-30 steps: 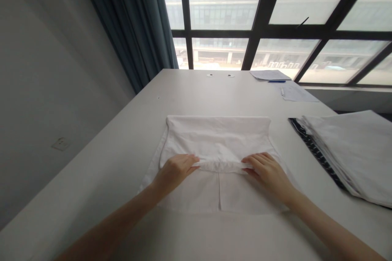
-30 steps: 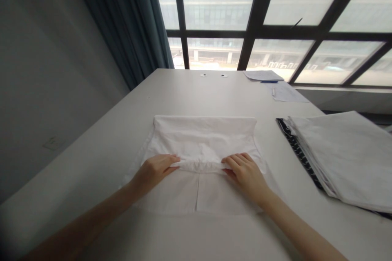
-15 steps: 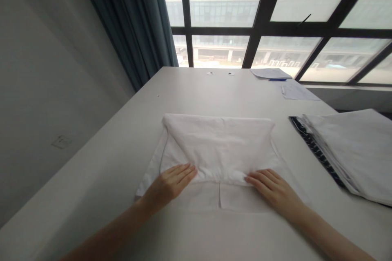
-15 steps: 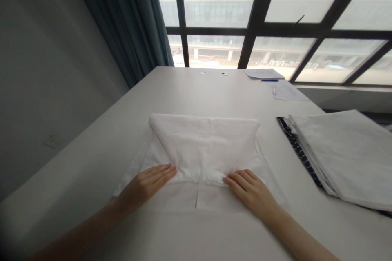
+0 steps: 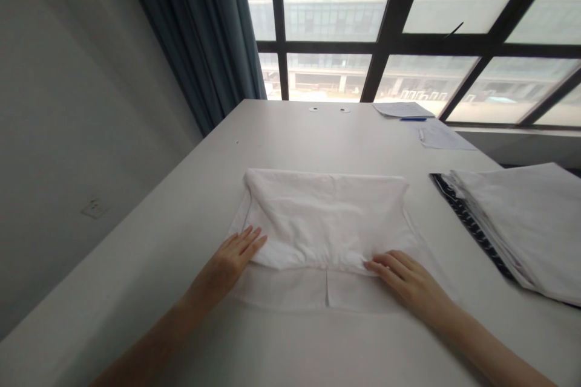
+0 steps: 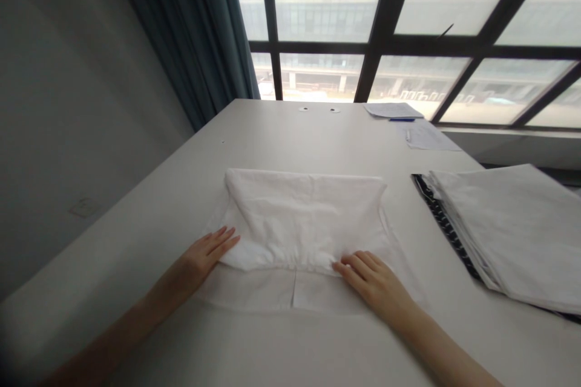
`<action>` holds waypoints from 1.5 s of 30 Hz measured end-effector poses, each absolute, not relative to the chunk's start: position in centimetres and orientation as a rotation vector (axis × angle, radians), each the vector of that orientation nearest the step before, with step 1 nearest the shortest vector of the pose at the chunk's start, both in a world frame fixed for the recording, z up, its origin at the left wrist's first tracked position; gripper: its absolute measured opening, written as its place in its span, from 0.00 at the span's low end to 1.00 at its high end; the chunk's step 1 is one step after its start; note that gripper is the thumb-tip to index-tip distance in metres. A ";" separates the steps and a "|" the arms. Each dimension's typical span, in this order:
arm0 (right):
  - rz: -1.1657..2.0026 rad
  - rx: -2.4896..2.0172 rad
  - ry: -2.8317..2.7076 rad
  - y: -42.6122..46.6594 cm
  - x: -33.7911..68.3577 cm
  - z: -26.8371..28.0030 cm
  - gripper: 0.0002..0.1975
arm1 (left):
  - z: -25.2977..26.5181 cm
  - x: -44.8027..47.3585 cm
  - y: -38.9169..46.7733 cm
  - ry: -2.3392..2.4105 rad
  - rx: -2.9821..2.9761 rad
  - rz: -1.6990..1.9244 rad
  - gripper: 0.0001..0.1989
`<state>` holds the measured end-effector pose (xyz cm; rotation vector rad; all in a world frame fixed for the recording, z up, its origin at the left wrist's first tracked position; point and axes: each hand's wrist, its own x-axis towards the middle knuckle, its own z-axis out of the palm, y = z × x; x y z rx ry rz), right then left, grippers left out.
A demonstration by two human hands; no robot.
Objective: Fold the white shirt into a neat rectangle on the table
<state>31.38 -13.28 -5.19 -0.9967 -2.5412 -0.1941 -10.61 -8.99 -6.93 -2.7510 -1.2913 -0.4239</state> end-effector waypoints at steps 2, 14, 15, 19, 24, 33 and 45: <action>-0.193 -1.024 -2.550 -13.3 31.7 -5.3 0.15 | -6.8 -10.8 -9.0 -1.269 -2.751 -0.432 0.25; -0.352 -0.877 -2.471 -15.2 33.5 -3.9 0.21 | -3.8 -10.3 -11.6 -1.043 -2.610 -0.427 0.22; -0.330 -0.869 -2.494 -15.4 33.5 -4.2 0.20 | -4.1 -10.5 -11.8 -1.035 -2.600 -0.402 0.23; -0.227 -0.929 -2.605 -15.6 34.0 -5.1 0.19 | -5.4 -11.2 -12.2 -1.072 -2.627 -0.313 0.25; -0.211 -1.360 -2.508 -14.9 36.8 -6.0 0.28 | -6.3 -11.7 -12.1 -1.145 -2.633 -0.308 0.24; 0.151 -1.653 -2.109 -16.2 37.7 -6.9 0.13 | -6.9 -11.9 -12.4 -1.216 -2.641 -0.364 0.26; 0.907 -1.511 -1.524 -15.9 37.7 -3.3 0.14 | -6.5 -12.1 -12.2 -1.347 -2.683 -0.708 0.22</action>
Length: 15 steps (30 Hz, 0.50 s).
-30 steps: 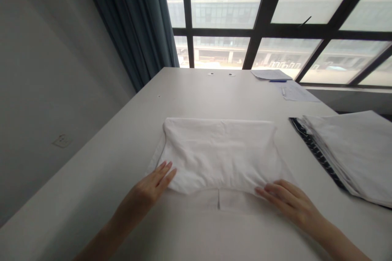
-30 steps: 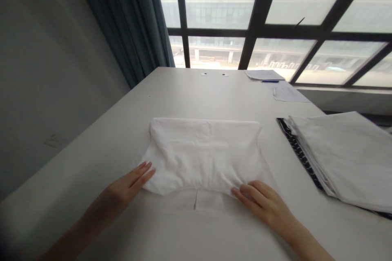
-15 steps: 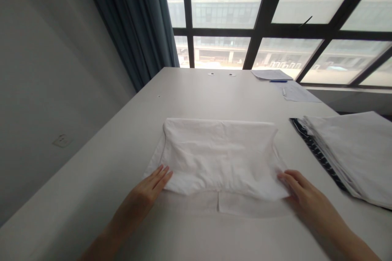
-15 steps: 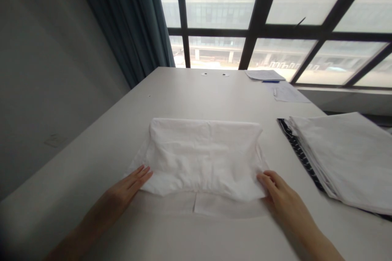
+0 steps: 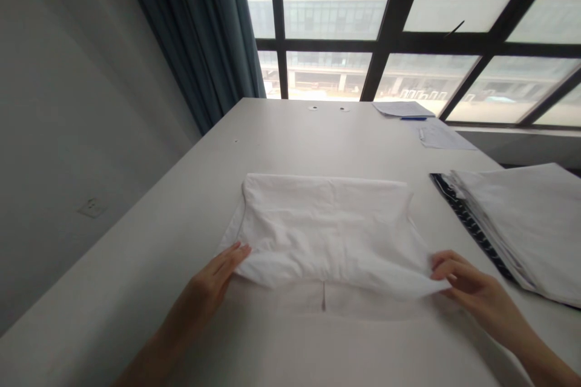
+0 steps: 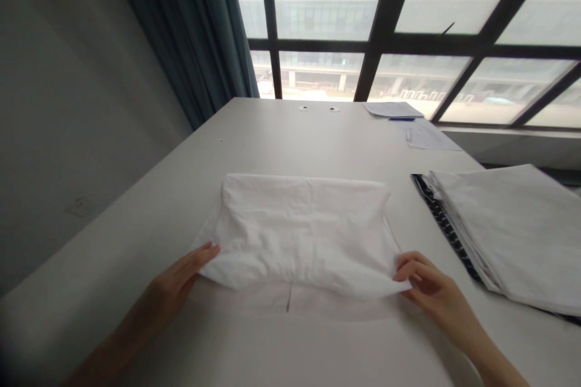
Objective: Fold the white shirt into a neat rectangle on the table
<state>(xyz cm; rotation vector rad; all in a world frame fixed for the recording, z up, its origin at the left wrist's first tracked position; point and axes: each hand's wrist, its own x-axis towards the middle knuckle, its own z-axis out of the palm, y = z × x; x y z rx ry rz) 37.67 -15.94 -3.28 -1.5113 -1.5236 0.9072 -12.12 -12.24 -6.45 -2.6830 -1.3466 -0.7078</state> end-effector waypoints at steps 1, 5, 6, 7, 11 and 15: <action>0.922 -1.507 -1.481 -16.1 37.5 -3.2 0.15 | -6.4 -12.1 -12.2 -1.352 -2.693 -0.748 0.21; 0.943 -1.523 -1.471 -16.5 36.9 -2.8 0.20 | -6.1 -12.1 -12.0 -1.305 -2.705 -0.827 0.18; 0.950 -1.534 -1.508 -16.6 36.9 -2.6 0.21 | -6.1 -12.0 -12.0 -1.288 -2.699 -0.828 0.17; 0.961 -1.545 -1.551 -16.6 36.8 -2.5 0.21 | -6.1 -12.0 -12.0 -1.275 -2.690 -0.822 0.16; 0.965 -1.619 -1.576 -16.7 36.5 -2.3 0.23 | -6.4 -12.3 -12.1 -1.247 -2.682 -0.750 0.16; 0.877 -1.653 -1.449 -16.7 36.2 -2.8 0.21 | -6.1 -13.1 -12.1 -1.242 -2.721 -0.659 0.17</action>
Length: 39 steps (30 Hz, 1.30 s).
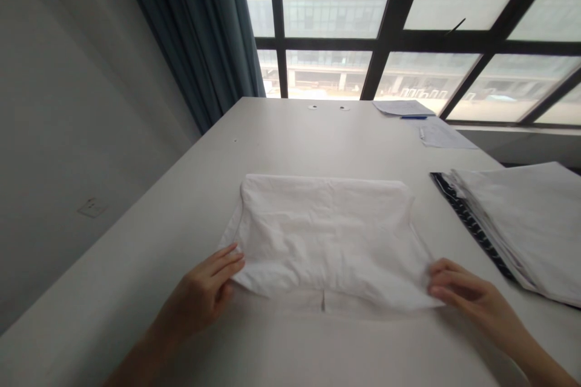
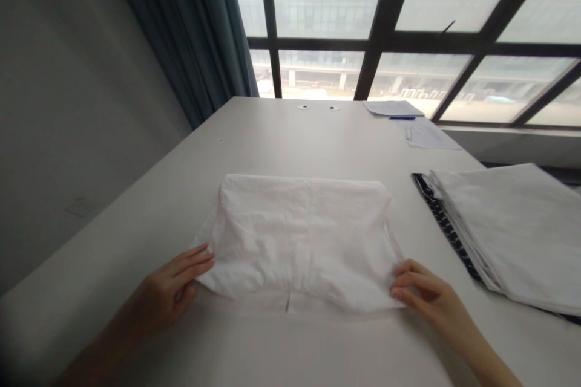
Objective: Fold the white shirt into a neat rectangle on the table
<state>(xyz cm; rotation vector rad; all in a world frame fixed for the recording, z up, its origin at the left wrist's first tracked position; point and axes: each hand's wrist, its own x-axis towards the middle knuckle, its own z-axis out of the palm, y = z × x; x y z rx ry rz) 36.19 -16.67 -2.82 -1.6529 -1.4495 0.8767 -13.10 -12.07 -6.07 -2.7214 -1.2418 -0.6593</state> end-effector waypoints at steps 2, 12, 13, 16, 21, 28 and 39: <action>0.871 -1.620 -1.515 -16.4 36.5 -3.2 0.18 | -5.5 -13.4 -11.8 -1.236 -2.738 -0.613 0.17; 0.798 -1.621 -1.872 -15.9 36.7 -4.0 0.14 | -2.0 -5.8 -10.2 -1.039 -3.007 -0.532 0.09; 0.802 -1.615 -1.883 -15.9 36.6 -3.9 0.14 | -2.1 -4.8 -10.5 -1.015 -3.035 -0.476 0.09; 0.826 -1.604 -1.862 -16.0 36.8 -3.8 0.15 | -2.9 -3.3 -11.2 -0.972 -2.974 -0.331 0.12; 0.868 -1.580 -1.772 -16.1 37.1 -3.8 0.15 | -2.5 -3.6 -11.0 -0.894 -2.839 -0.414 0.04; 0.874 -1.593 -1.769 -16.3 37.1 -4.1 0.15 | -2.1 -3.7 -11.9 -0.814 -2.819 -0.544 0.08; 0.088 -1.544 -2.260 -14.5 35.4 -1.8 0.12 | -1.9 -4.2 -9.7 -1.146 -3.173 -0.602 0.09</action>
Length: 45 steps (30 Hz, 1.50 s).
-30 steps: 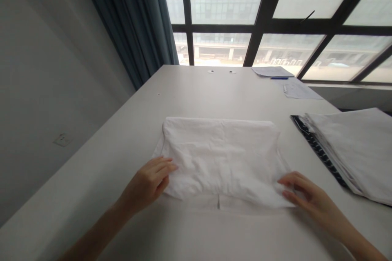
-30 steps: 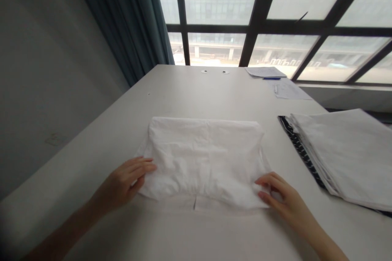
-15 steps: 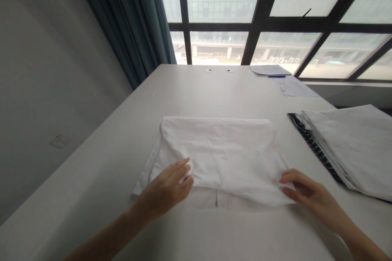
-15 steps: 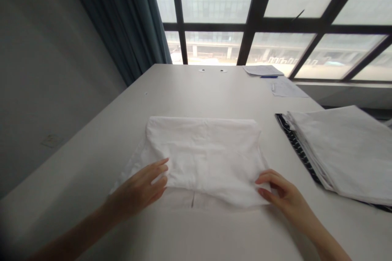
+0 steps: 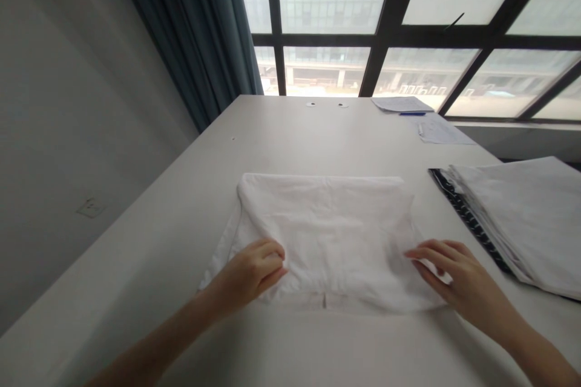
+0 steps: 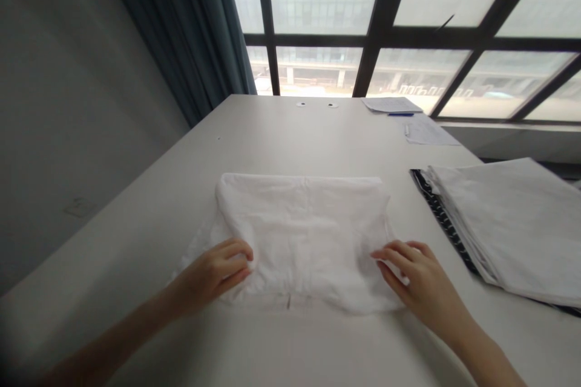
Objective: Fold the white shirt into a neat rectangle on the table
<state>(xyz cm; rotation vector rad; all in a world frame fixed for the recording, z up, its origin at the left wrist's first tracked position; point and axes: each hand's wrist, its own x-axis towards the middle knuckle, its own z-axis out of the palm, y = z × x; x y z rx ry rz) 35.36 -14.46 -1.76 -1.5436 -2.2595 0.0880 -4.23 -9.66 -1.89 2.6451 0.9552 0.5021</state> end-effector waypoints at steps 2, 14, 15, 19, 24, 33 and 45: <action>0.082 -1.441 -2.287 -13.4 32.9 -1.3 0.12 | -2.2 -3.2 -8.5 0.939 2.663 0.505 0.08; 0.113 -1.288 -2.660 -12.6 26.2 -6.3 0.27 | -6.6 -4.0 -9.2 1.398 2.904 0.357 0.29; 0.113 -1.288 -2.662 -12.6 26.3 -6.2 0.27 | -6.8 -4.4 -9.1 1.500 2.879 0.397 0.28; 0.112 -1.294 -2.661 -12.6 26.2 -6.1 0.27 | -7.2 -6.6 -7.6 1.867 2.707 0.605 0.24; 0.104 -1.296 -2.652 -12.6 26.1 -6.3 0.26 | -6.6 -9.1 -6.2 2.034 2.552 0.533 0.22; 0.075 -1.316 -2.671 -12.6 26.1 -6.6 0.26 | -5.2 -9.3 -7.7 2.124 2.613 0.107 0.20; 0.111 -1.346 -2.686 -12.8 26.4 -6.5 0.27 | -6.4 -3.0 -9.4 1.247 3.031 0.171 0.30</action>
